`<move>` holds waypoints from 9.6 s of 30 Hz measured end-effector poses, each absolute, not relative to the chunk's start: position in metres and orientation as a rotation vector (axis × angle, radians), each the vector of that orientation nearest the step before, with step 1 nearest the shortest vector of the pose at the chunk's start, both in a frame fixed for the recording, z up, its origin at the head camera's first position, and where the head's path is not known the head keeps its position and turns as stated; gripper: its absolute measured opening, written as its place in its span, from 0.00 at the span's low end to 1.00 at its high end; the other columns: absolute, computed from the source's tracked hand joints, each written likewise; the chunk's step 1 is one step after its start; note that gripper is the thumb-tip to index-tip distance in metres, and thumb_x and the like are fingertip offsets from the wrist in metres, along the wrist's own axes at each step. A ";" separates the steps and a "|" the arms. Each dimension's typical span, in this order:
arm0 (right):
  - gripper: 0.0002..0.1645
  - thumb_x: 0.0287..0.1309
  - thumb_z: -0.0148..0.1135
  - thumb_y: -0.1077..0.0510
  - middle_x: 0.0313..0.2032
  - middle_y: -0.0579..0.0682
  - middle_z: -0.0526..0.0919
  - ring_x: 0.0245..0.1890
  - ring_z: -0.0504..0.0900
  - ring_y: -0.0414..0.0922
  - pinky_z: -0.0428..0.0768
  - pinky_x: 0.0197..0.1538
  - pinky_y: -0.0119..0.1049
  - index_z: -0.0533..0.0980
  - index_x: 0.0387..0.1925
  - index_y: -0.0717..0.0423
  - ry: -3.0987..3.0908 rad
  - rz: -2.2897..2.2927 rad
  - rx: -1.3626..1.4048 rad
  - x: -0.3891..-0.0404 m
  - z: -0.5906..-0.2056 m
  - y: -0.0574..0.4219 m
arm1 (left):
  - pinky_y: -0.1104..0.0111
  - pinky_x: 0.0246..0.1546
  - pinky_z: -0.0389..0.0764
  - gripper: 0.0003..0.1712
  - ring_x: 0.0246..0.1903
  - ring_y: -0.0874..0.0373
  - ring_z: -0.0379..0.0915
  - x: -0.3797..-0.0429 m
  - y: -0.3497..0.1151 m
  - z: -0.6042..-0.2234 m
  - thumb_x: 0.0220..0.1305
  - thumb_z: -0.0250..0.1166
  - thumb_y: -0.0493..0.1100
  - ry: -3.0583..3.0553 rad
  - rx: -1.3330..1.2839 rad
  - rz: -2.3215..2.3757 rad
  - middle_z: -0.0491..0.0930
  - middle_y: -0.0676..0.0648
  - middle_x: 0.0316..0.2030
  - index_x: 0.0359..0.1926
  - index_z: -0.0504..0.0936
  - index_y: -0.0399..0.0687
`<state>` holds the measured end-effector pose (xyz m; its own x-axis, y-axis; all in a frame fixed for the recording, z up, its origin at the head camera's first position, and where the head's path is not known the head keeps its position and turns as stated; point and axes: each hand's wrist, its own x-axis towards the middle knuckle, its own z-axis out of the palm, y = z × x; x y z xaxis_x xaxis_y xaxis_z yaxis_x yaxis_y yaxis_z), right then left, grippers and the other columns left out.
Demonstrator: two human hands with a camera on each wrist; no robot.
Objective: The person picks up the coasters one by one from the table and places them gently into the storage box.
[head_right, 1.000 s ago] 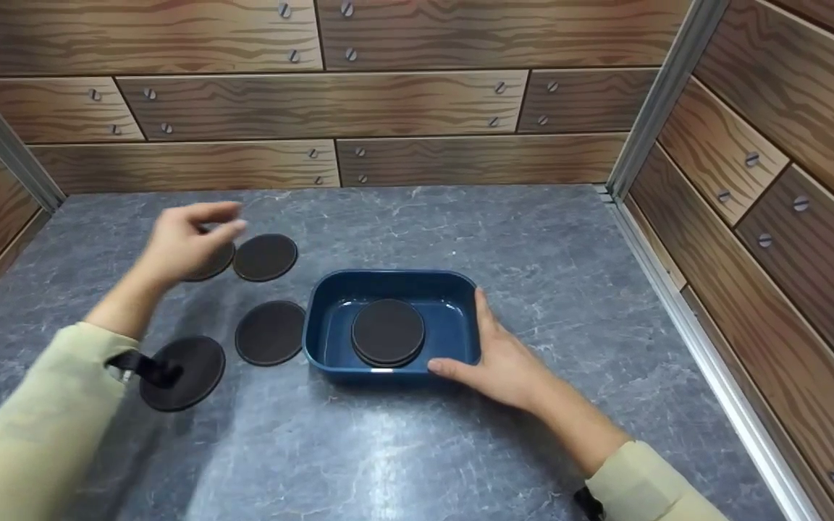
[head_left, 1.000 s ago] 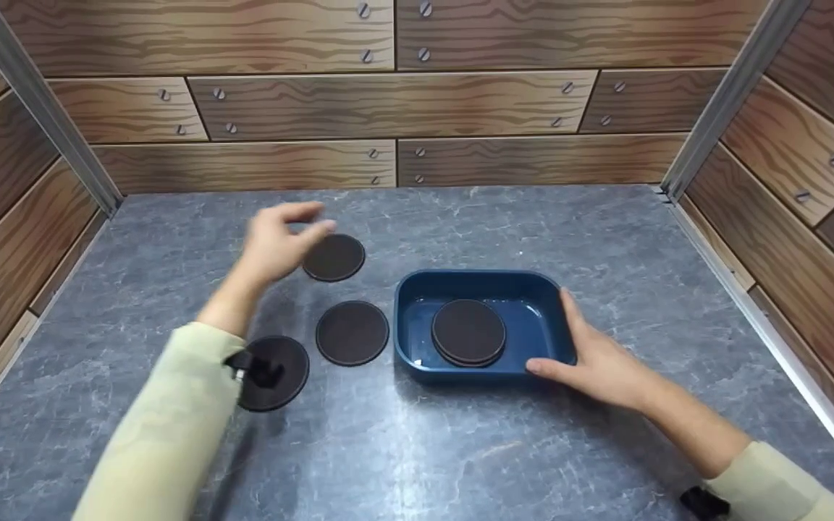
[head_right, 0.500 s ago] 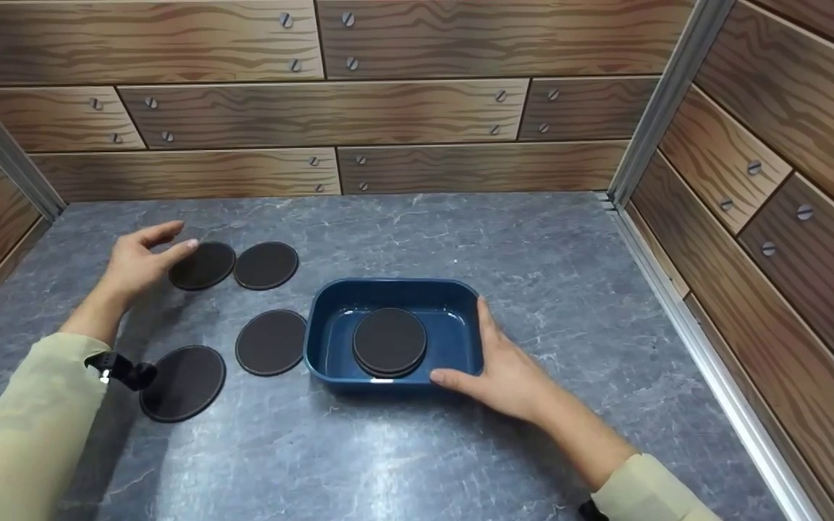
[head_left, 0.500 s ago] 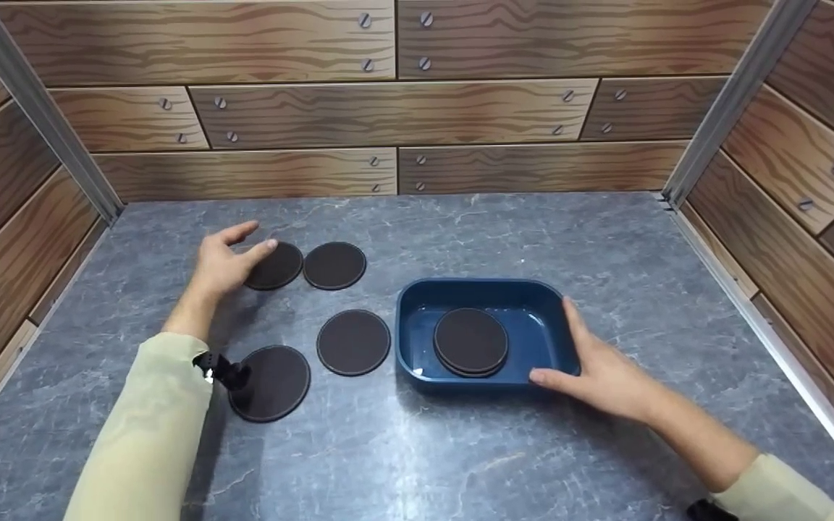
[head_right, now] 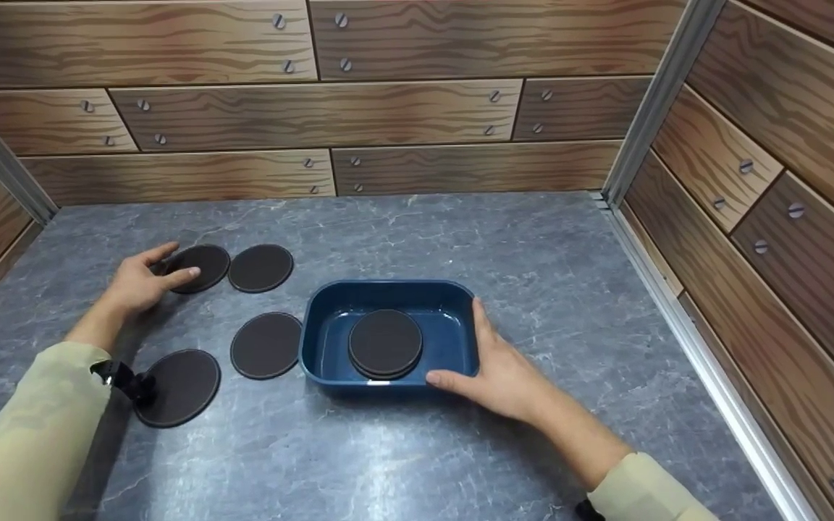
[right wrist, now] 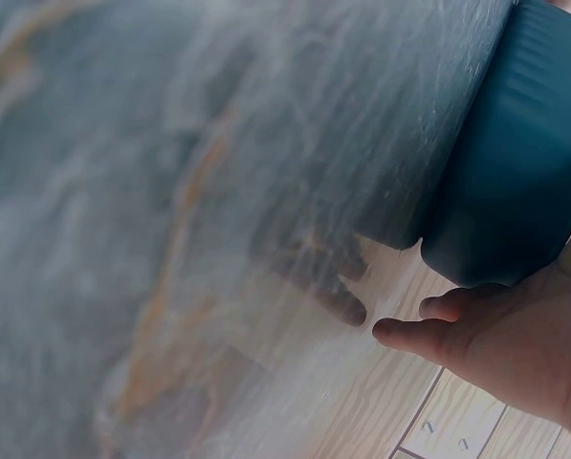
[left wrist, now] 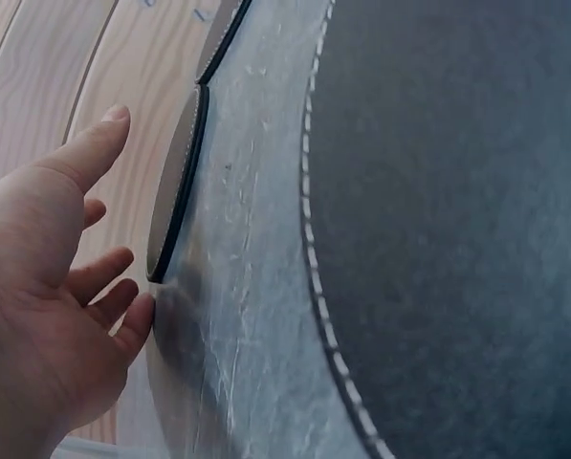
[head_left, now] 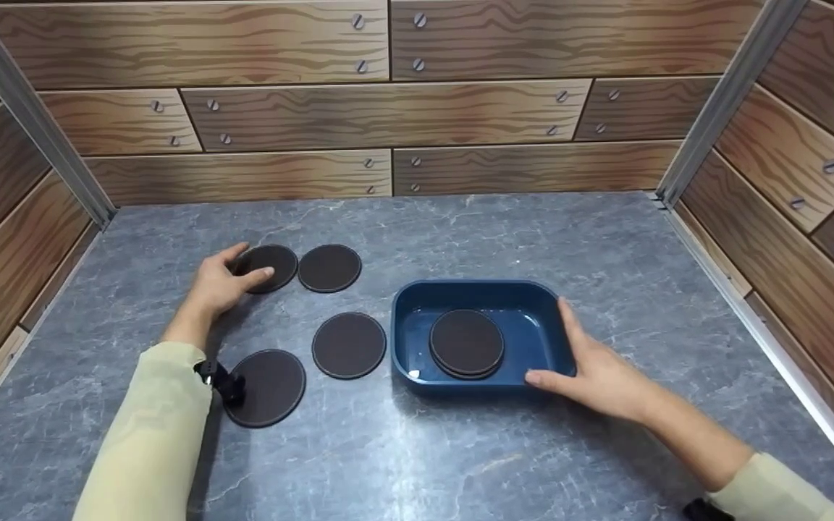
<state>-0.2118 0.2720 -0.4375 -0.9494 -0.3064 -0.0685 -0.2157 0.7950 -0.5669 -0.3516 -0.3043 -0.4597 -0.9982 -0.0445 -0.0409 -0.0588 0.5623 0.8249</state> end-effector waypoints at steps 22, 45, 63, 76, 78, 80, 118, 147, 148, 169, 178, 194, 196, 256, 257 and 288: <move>0.79 0.61 0.67 0.23 0.78 0.77 0.49 0.75 0.59 0.74 0.58 0.74 0.69 0.27 0.85 0.54 2.825 -0.858 -0.386 -0.210 -0.438 0.273 | 0.39 0.77 0.47 0.58 0.78 0.26 0.43 -0.355 -0.298 -0.460 0.68 0.75 0.53 2.909 0.006 1.092 0.52 0.23 0.78 0.84 0.50 0.36; 0.76 0.61 0.68 0.25 0.84 0.58 0.29 0.80 0.43 0.70 0.52 0.73 0.74 0.33 0.86 0.55 2.886 -0.813 -0.518 -0.214 -0.441 0.272 | 0.40 0.77 0.53 0.60 0.75 0.26 0.50 -0.345 -0.298 -0.457 0.61 0.80 0.46 2.954 0.002 1.138 0.53 0.23 0.75 0.83 0.53 0.33; 0.75 0.63 0.67 0.26 0.84 0.60 0.29 0.81 0.41 0.69 0.49 0.75 0.72 0.31 0.85 0.56 2.864 -0.807 -0.508 -0.214 -0.440 0.271 | 0.45 0.71 0.68 0.37 0.72 0.31 0.65 -0.329 -0.312 -0.433 0.69 0.73 0.42 2.948 0.012 1.166 0.71 0.27 0.70 0.75 0.73 0.37; 0.76 0.62 0.66 0.24 0.84 0.59 0.28 0.81 0.41 0.69 0.49 0.75 0.72 0.28 0.85 0.53 2.855 -0.786 -0.471 -0.216 -0.441 0.271 | 0.75 0.48 0.77 0.37 0.60 0.44 0.78 -0.319 -0.307 -0.413 0.67 0.76 0.42 2.928 0.021 1.266 0.80 0.29 0.62 0.73 0.74 0.38; 0.76 0.62 0.66 0.25 0.84 0.59 0.28 0.81 0.40 0.69 0.48 0.75 0.72 0.28 0.85 0.52 2.854 -0.786 -0.470 -0.216 -0.441 0.271 | 0.81 0.42 0.75 0.38 0.58 0.45 0.79 -0.317 -0.305 -0.408 0.67 0.76 0.42 2.923 0.033 1.296 0.80 0.29 0.61 0.74 0.74 0.38; 0.76 0.62 0.67 0.25 0.84 0.59 0.28 0.81 0.40 0.68 0.48 0.76 0.71 0.28 0.85 0.52 2.852 -0.786 -0.467 -0.217 -0.442 0.271 | 0.83 0.39 0.76 0.38 0.55 0.45 0.80 -0.315 -0.302 -0.403 0.67 0.76 0.42 2.919 0.054 1.317 0.81 0.29 0.60 0.74 0.74 0.37; 0.76 0.63 0.68 0.27 0.84 0.62 0.31 0.81 0.42 0.68 0.49 0.77 0.68 0.31 0.85 0.57 2.855 -0.808 -0.484 -0.215 -0.438 0.272 | 0.52 0.56 0.78 0.35 0.53 0.47 0.79 -0.293 -0.153 -0.359 0.58 0.82 0.44 2.880 0.818 1.313 0.86 0.41 0.53 0.66 0.84 0.42; 0.77 0.62 0.68 0.26 0.84 0.62 0.31 0.81 0.41 0.68 0.49 0.77 0.68 0.32 0.85 0.58 2.855 -0.805 -0.488 -0.214 -0.439 0.271 | 0.59 0.56 0.80 0.36 0.51 0.49 0.81 -0.284 -0.067 -0.404 0.60 0.81 0.45 2.705 1.075 1.092 0.85 0.41 0.53 0.67 0.82 0.40; 0.76 0.62 0.68 0.26 0.84 0.62 0.31 0.81 0.41 0.68 0.49 0.77 0.68 0.32 0.85 0.59 2.856 -0.805 -0.492 -0.215 -0.439 0.271 | 0.59 0.56 0.80 0.36 0.51 0.49 0.81 -0.284 -0.064 -0.404 0.60 0.81 0.45 2.706 1.081 1.078 0.84 0.41 0.53 0.67 0.82 0.40; 0.76 0.63 0.69 0.28 0.84 0.60 0.29 0.82 0.40 0.67 0.48 0.77 0.67 0.31 0.85 0.58 2.847 -0.812 -0.476 -0.216 -0.440 0.270 | 0.52 0.57 0.80 0.34 0.53 0.44 0.82 -0.284 -0.043 -0.411 0.66 0.76 0.56 2.827 1.106 0.610 0.86 0.42 0.53 0.69 0.83 0.49; 0.76 0.63 0.68 0.27 0.84 0.62 0.32 0.81 0.42 0.68 0.50 0.77 0.68 0.32 0.85 0.58 2.862 -0.803 -0.489 -0.214 -0.439 0.271 | 0.47 0.58 0.77 0.34 0.56 0.47 0.82 -0.281 -0.049 -0.402 0.70 0.71 0.62 2.904 1.205 0.378 0.86 0.42 0.57 0.70 0.82 0.51; 0.76 0.63 0.68 0.27 0.84 0.62 0.32 0.81 0.42 0.68 0.49 0.77 0.68 0.31 0.85 0.57 2.857 -0.813 -0.498 -0.214 -0.439 0.271 | 0.52 0.66 0.76 0.30 0.61 0.42 0.80 -0.324 -0.141 -0.391 0.69 0.74 0.49 3.033 0.799 1.272 0.84 0.36 0.59 0.65 0.83 0.37; 0.76 0.63 0.68 0.27 0.84 0.62 0.31 0.81 0.43 0.68 0.50 0.77 0.68 0.31 0.86 0.56 2.856 -0.811 -0.496 -0.213 -0.439 0.271 | 0.52 0.68 0.73 0.30 0.62 0.41 0.79 -0.332 -0.156 -0.395 0.68 0.75 0.48 3.038 0.682 1.339 0.84 0.35 0.60 0.65 0.83 0.37; 0.75 0.62 0.69 0.27 0.84 0.62 0.33 0.82 0.42 0.67 0.49 0.77 0.68 0.32 0.86 0.55 2.868 -0.833 -0.507 -0.213 -0.440 0.272 | 0.45 0.79 0.50 0.54 0.78 0.31 0.49 -0.370 -0.221 -0.469 0.64 0.78 0.51 2.911 0.278 1.072 0.62 0.29 0.77 0.80 0.60 0.31; 0.75 0.62 0.69 0.27 0.84 0.62 0.32 0.82 0.42 0.67 0.49 0.77 0.68 0.32 0.86 0.55 2.868 -0.831 -0.506 -0.213 -0.440 0.272 | 0.45 0.79 0.50 0.54 0.78 0.31 0.49 -0.370 -0.220 -0.469 0.64 0.78 0.51 2.912 0.278 1.072 0.62 0.29 0.77 0.80 0.61 0.31; 0.77 0.61 0.68 0.26 0.84 0.60 0.30 0.82 0.41 0.67 0.48 0.78 0.66 0.29 0.85 0.54 2.853 -0.823 -0.476 -0.217 -0.442 0.270 | 0.52 0.73 0.66 0.40 0.67 0.41 0.70 -0.354 -0.217 -0.446 0.62 0.77 0.35 2.868 0.260 1.245 0.75 0.31 0.68 0.74 0.75 0.40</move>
<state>-0.2175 0.2704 -0.4417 -0.9412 -0.3353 -0.0407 -0.2621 0.8011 -0.5381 -0.3538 -0.2166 -0.4463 -0.9862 0.1534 0.0621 0.1501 0.6712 0.7260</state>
